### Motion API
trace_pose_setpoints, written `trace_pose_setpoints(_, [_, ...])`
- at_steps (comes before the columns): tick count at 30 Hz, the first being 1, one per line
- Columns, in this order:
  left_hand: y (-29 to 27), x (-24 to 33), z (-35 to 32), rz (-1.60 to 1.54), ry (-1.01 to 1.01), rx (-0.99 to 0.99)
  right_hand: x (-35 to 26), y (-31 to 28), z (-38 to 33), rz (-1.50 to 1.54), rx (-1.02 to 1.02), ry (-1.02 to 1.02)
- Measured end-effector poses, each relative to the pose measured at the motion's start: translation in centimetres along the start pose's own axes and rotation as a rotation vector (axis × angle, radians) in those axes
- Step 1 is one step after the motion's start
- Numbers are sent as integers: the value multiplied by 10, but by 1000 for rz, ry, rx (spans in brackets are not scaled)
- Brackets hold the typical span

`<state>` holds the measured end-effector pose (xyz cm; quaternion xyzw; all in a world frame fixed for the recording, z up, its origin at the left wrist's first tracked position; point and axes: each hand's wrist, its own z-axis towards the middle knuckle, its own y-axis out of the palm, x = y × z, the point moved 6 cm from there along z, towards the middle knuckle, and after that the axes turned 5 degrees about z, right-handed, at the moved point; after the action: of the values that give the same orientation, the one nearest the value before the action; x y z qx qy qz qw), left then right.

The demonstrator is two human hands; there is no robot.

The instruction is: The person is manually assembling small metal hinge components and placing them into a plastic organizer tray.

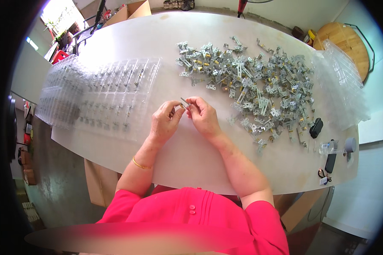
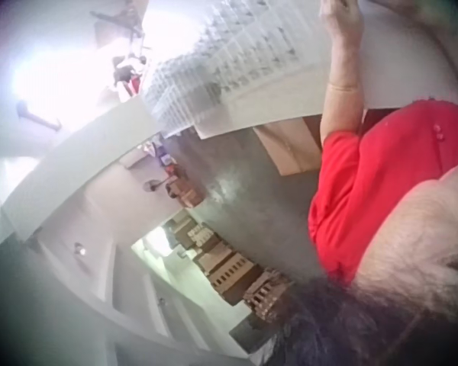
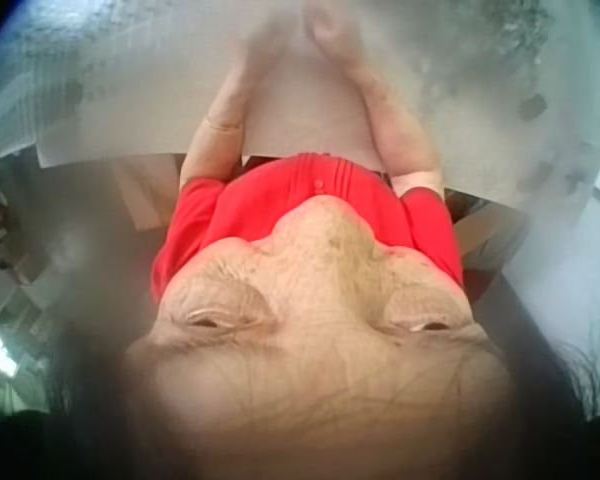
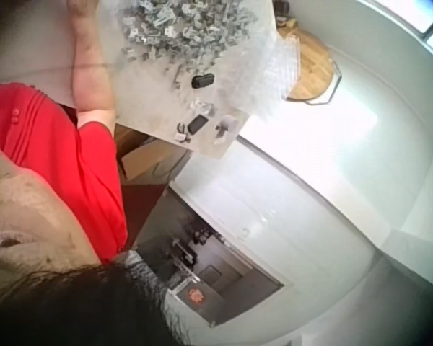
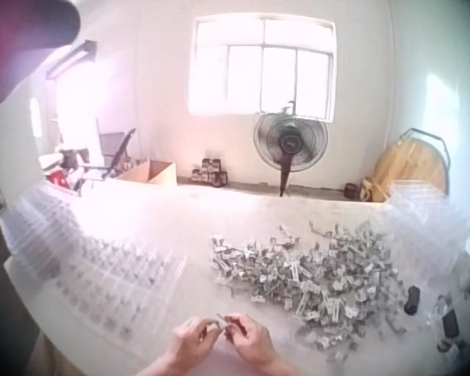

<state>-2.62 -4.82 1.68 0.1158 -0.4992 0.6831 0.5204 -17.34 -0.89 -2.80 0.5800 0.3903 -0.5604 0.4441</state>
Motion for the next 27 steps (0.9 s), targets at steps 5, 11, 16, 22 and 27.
trace_pose_setpoints(5, [-2,1,1,4,-3,-46,-8,3,0,95,-103,90])
trace_pose_setpoints(11, [-3,11,0,-68,0,-99,-3,-7,3,418,-174,231])
trace_pose_setpoints(16, [-2,12,-4,-69,84,-143,-2,-7,3,499,-194,216])
trace_pose_setpoints(22, [11,7,-6,-198,-40,-294,3,-13,8,541,-65,119])
trace_pose_setpoints(27, [11,-12,-1,-470,-409,-302,-43,-15,5,312,-60,-165])
